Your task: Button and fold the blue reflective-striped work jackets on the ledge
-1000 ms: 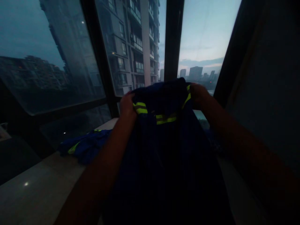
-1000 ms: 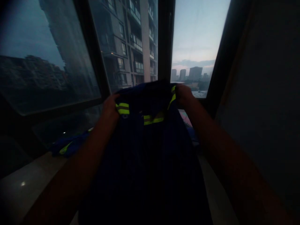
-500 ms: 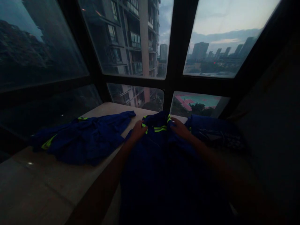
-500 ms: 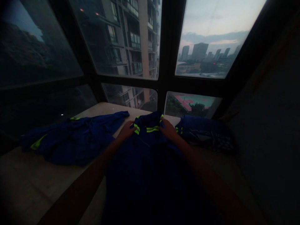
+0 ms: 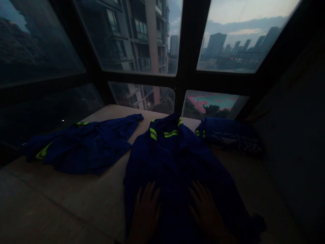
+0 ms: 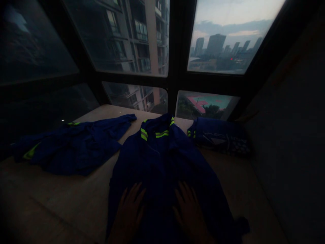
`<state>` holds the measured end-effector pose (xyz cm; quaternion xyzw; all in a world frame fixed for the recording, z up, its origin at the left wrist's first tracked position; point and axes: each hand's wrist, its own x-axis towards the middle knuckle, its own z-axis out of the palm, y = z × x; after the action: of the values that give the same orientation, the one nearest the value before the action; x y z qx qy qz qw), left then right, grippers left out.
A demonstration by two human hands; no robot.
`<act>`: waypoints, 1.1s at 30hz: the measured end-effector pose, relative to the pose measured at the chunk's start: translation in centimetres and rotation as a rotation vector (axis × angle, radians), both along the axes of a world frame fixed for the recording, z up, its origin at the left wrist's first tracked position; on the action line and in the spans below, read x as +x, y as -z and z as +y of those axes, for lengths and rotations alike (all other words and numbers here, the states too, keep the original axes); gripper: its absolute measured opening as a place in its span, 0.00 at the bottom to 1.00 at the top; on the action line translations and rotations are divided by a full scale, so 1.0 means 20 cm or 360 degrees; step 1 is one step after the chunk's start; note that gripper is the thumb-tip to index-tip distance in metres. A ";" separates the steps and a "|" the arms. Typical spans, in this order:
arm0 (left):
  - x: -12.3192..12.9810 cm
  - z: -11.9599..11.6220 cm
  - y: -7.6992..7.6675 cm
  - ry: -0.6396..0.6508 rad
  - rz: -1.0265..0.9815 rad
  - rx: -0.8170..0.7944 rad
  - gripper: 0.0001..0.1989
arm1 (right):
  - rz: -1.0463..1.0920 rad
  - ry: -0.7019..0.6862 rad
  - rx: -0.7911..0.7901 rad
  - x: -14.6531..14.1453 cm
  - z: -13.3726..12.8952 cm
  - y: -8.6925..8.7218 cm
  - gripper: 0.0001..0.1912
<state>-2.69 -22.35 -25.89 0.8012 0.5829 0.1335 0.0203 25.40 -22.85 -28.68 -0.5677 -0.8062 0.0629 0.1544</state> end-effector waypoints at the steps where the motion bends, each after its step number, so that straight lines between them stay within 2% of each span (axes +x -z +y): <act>1: 0.00 0.02 0.00 -0.0017 -0.0013 -0.0006 0.23 | 0.0005 -0.0040 -0.0007 0.03 0.04 -0.01 0.28; 4: 0.00 0.06 -0.02 -0.0031 -0.0141 -0.0023 0.23 | 0.0015 -0.0113 0.0021 0.11 0.17 -0.05 0.23; 8: -0.03 0.10 -0.04 -0.0175 -0.0544 -0.0096 0.18 | 0.0014 -0.0047 0.0091 0.17 0.25 -0.06 0.21; 12: -0.10 0.10 -0.12 -0.0605 -0.1022 -0.0279 0.21 | 0.0034 0.0045 0.0121 0.19 0.22 -0.08 0.22; 15: -0.11 0.09 -0.21 -0.0763 -0.1293 -0.0418 0.26 | 0.0158 0.0116 0.0125 0.12 0.15 -0.13 0.20; 18: -0.07 0.07 -0.28 -0.0637 -0.1396 -0.0523 0.27 | 0.0513 0.0087 -0.0071 -0.04 0.05 -0.19 0.21; 21: -0.01 0.06 -0.32 -0.0255 -0.1316 -0.0719 0.24 | 0.0924 0.0027 -0.0464 -0.24 -0.04 -0.22 0.30; 22: 0.00 0.06 -0.32 -0.0184 -0.1281 -0.0741 0.23 | 0.0995 0.0016 -0.0542 -0.30 -0.06 -0.22 0.32; 24: -0.04 0.06 -0.31 -0.0258 -0.1222 -0.0602 0.22 | 0.0992 0.0020 -0.0571 -0.38 -0.10 -0.22 0.35; 28: -0.25 0.07 -0.21 -0.0784 -0.1026 -0.0126 0.23 | 0.0745 0.0078 -0.0542 -0.44 -0.17 -0.23 0.29; 30: -0.36 0.08 -0.15 -0.0950 -0.0957 -0.0114 0.24 | 0.0669 0.0092 -0.0534 -0.45 -0.21 -0.24 0.27; 33: -0.39 0.09 -0.10 -0.0946 -0.1100 -0.0272 0.27 | 0.0560 0.0105 -0.0482 -0.51 -0.27 -0.23 0.29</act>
<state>-10.55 -20.58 -23.90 0.5034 0.7552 0.3441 0.2403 15.24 -28.21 -24.14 -0.5908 -0.7291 0.2762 0.2075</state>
